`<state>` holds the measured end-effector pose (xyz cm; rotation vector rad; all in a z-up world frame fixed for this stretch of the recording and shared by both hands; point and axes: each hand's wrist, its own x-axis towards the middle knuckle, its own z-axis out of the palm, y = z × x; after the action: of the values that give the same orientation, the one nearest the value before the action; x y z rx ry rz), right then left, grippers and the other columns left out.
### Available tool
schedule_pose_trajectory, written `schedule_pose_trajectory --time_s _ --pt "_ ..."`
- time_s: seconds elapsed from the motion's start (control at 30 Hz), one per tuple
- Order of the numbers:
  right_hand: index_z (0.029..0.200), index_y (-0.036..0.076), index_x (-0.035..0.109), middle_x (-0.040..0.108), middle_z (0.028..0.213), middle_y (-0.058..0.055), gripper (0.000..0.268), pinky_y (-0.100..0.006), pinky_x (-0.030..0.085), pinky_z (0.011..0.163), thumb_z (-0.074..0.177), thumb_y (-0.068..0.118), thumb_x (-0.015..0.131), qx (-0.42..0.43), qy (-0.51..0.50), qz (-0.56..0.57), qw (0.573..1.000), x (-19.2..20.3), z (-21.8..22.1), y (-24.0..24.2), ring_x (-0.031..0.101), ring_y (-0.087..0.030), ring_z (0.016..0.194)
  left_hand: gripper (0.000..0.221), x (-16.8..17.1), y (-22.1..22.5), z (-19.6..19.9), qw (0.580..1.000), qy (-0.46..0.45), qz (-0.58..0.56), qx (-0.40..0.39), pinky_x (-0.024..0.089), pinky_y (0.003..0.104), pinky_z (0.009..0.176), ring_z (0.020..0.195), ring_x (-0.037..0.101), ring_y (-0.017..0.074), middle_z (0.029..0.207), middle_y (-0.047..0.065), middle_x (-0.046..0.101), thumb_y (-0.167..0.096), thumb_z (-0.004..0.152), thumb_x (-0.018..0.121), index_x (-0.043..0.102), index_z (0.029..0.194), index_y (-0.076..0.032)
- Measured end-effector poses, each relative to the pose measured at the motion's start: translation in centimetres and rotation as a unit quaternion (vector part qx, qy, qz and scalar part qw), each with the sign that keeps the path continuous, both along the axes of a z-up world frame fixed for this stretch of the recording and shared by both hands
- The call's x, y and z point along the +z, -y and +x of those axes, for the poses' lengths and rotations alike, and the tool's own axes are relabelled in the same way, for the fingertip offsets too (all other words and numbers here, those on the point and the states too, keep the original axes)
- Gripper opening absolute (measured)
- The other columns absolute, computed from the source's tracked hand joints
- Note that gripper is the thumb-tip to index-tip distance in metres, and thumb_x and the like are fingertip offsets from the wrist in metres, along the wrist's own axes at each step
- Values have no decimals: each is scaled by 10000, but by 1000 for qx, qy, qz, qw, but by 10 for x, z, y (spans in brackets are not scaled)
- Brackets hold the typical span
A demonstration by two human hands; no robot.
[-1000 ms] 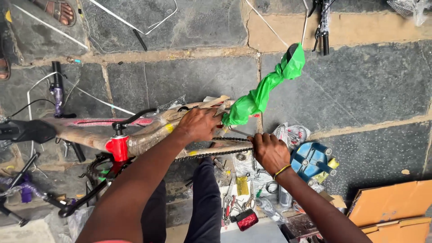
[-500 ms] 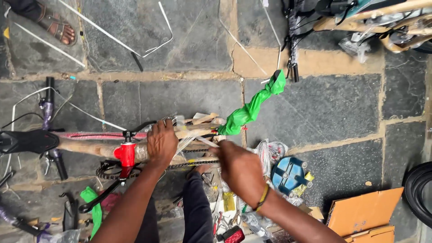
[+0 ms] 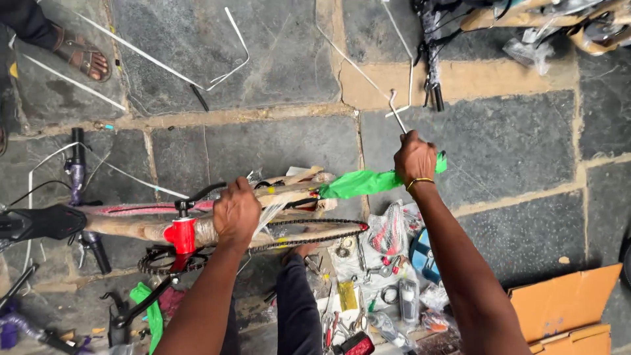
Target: The person assembles a new bicycle on the floor, working on the drivetrain of a frame still partly wrapped in packaging. They attach and adjust the chain, use a wrench on the crank and chain area, fit the chainring, and unwrap a plastic bag containing a frame component.
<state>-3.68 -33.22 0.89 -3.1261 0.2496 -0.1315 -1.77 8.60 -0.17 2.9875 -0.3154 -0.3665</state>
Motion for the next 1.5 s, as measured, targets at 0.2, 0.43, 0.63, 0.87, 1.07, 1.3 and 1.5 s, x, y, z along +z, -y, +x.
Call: schedule_pose_trajectory --time_s 0.2,0.43,0.63,0.87,1.07,1.3,1.5 --pt "988 33 579 662 853 -227 198 -534 428 721 1103 193 563 -207 125 90 966 -40 -34 -21 619 -459 791 156 7 -3 1 1000 -3 -24 5 600 422 681 873 726 307 949 173 709 -114 870 612 618 1001 -30" --pt "1060 32 606 655 904 -176 78 -524 497 719 1058 104 576 -136 215 71 964 59 -65 -75 639 -413 809 171 30 -6 7 992 20 -123 -7 552 473 765 900 688 358 958 191 695 -117 906 622 616 1033 -3" --pt "1099 -16 626 608 764 -52 208 -297 403 563 1048 184 647 -343 156 352 857 150 -293 -233 475 -105 647 131 135 -74 -81 923 38 -371 -93 487 520 778 877 638 404 956 181 675 -108 1018 578 631 1075 -3" --pt "835 41 771 749 696 -180 386 -377 559 675 786 423 800 -457 -190 393 775 41 -646 -463 733 -268 694 424 26 -382 -273 899 -435 -19 -39 555 508 710 754 731 396 789 219 721 -469 779 790 677 992 -120" --pt "820 -7 743 686 674 -70 432 -339 500 641 916 410 687 -553 -136 556 606 119 -422 -498 607 -154 655 256 61 -306 -267 902 -383 -197 5 544 416 716 775 710 320 844 126 704 -248 875 698 675 1069 -82" --pt "847 -38 728 694 761 -79 241 -336 488 628 943 182 700 -523 96 619 578 -149 -371 -492 582 -137 690 530 -35 -131 -304 883 -407 -234 23 515 430 922 1062 630 368 1197 206 549 1 882 576 551 1410 -45" --pt "912 -12 752 716 947 -302 389 -521 554 846 976 342 602 -582 -203 339 711 -429 -517 -388 704 -464 949 455 -55 -202 -263 867 -429 -110 -227 418 465 1048 1235 554 380 1286 141 620 -88 850 672 632 1301 -46"
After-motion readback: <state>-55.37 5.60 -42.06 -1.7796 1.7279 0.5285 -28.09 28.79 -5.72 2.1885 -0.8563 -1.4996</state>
